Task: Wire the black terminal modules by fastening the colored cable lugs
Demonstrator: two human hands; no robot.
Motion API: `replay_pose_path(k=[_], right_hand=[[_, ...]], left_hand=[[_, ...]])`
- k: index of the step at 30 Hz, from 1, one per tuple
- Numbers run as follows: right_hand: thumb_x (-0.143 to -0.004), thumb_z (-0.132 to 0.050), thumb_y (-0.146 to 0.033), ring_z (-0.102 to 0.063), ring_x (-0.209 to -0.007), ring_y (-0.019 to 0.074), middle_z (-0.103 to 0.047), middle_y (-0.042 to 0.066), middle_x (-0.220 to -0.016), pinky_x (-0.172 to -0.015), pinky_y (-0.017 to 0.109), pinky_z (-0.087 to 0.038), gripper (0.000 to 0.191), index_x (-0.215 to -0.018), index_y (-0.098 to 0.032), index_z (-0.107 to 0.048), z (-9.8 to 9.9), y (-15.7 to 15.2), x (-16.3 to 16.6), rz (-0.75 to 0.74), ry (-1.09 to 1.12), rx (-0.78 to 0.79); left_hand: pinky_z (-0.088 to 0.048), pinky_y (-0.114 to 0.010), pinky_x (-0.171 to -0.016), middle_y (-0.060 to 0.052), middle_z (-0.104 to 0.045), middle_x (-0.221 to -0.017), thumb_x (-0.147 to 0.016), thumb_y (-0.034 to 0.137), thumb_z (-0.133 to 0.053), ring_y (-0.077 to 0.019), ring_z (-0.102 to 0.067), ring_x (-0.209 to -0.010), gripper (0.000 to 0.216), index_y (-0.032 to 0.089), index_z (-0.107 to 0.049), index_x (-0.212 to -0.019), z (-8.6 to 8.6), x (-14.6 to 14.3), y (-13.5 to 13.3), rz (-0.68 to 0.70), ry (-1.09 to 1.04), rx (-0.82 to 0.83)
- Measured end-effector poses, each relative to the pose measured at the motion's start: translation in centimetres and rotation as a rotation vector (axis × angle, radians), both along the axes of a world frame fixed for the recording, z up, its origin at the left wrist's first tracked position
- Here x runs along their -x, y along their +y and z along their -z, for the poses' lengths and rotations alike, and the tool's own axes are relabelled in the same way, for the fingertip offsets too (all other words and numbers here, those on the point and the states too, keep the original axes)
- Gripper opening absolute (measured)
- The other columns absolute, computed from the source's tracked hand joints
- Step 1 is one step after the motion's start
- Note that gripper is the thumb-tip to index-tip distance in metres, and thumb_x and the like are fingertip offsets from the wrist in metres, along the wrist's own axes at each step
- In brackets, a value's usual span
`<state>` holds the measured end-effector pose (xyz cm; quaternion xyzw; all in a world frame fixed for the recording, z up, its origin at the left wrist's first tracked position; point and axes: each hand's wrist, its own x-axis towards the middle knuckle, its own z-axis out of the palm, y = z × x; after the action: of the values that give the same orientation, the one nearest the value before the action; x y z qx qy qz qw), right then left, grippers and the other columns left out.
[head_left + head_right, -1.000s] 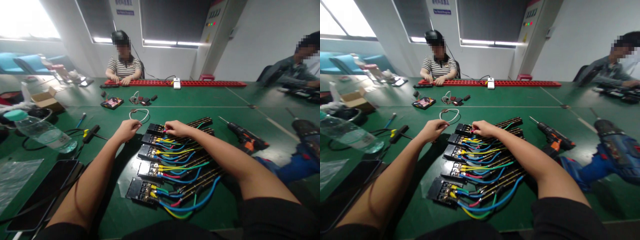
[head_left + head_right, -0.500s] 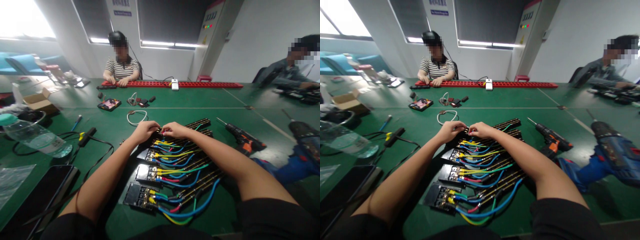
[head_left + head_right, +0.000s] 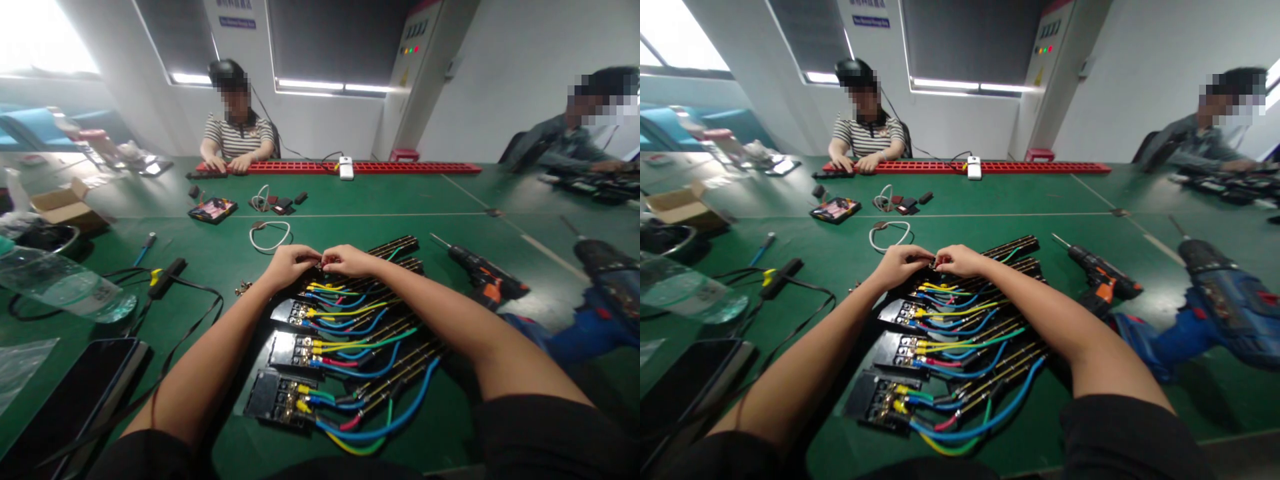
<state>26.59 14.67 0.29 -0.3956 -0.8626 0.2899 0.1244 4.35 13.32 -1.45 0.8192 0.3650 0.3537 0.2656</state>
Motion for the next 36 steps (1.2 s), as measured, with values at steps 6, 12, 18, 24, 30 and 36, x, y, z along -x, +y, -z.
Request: replay_pose_path(k=[6,12,18,24,30,36], right_hand=[[-0.086,-0.066,-0.020,-0.059,-0.076,0.0150,-0.069,0.002,-0.083,-0.072,0.026,-0.042,0.010,-0.093,-0.016,-0.072,0.27,0.20,-0.22,0.000,0.016,-0.002],[-0.087,-0.065,-0.022,-0.057,-0.074,0.0145,-0.068,0.002,-0.082,-0.072,0.026,-0.042,0.010,-0.093,-0.016,-0.070,0.40,0.10,-0.36,-0.004,0.053,0.022],[-0.086,-0.065,-0.023,-0.057,-0.073,0.0144,-0.068,0.001,-0.081,-0.072,0.027,-0.043,0.010,-0.092,-0.016,-0.070,0.72,0.13,-0.38,-0.005,0.096,0.049],[-0.086,-0.066,-0.024,-0.058,-0.074,0.0147,-0.069,0.002,-0.082,-0.072,0.026,-0.042,0.011,-0.092,-0.016,-0.071,0.86,0.26,-0.39,0.001,0.092,0.049],[-0.085,-0.067,-0.023,-0.057,-0.074,0.0145,-0.069,0.002,-0.082,-0.072,0.026,-0.041,0.012,-0.093,-0.016,-0.072,0.67,0.19,-0.36,-0.004,0.076,0.038],[-0.084,-0.066,-0.026,-0.059,-0.077,0.0159,-0.070,0.003,-0.083,-0.074,0.028,-0.043,0.015,-0.094,-0.015,-0.072,0.89,0.19,-0.41,0.002,0.106,0.072]], left_hand=[[-0.053,-0.029,-0.076,-0.005,-0.079,-0.088,-0.083,0.034,-0.071,-0.0190,-0.071,-0.079,0.021,0.018,-0.080,-0.094,0.36,-0.04,0.07,0.005,-0.015,0.063],[-0.052,-0.028,-0.072,-0.005,-0.079,-0.087,-0.083,0.036,-0.070,-0.0183,-0.071,-0.077,0.022,0.017,-0.079,-0.091,0.42,0.02,0.00,-0.027,-0.010,0.055],[-0.050,-0.028,-0.070,-0.006,-0.079,-0.086,-0.081,0.039,-0.070,-0.0185,-0.070,-0.076,0.024,0.017,-0.078,-0.088,0.35,0.23,-0.12,-0.059,-0.014,0.060],[-0.049,-0.028,-0.069,-0.005,-0.078,-0.083,-0.081,0.036,-0.070,-0.0178,-0.068,-0.074,0.021,0.017,-0.077,-0.085,0.37,-0.01,0.00,-0.066,0.000,0.056],[-0.049,-0.028,-0.070,-0.004,-0.078,-0.082,-0.081,0.035,-0.070,-0.0175,-0.068,-0.074,0.020,0.017,-0.077,-0.084,0.40,-0.21,0.10,-0.043,0.005,0.060],[-0.049,-0.028,-0.070,-0.005,-0.078,-0.085,-0.082,0.036,-0.070,-0.0179,-0.069,-0.076,0.021,0.017,-0.077,-0.085,0.52,-0.15,0.12,-0.024,-0.009,0.067]])
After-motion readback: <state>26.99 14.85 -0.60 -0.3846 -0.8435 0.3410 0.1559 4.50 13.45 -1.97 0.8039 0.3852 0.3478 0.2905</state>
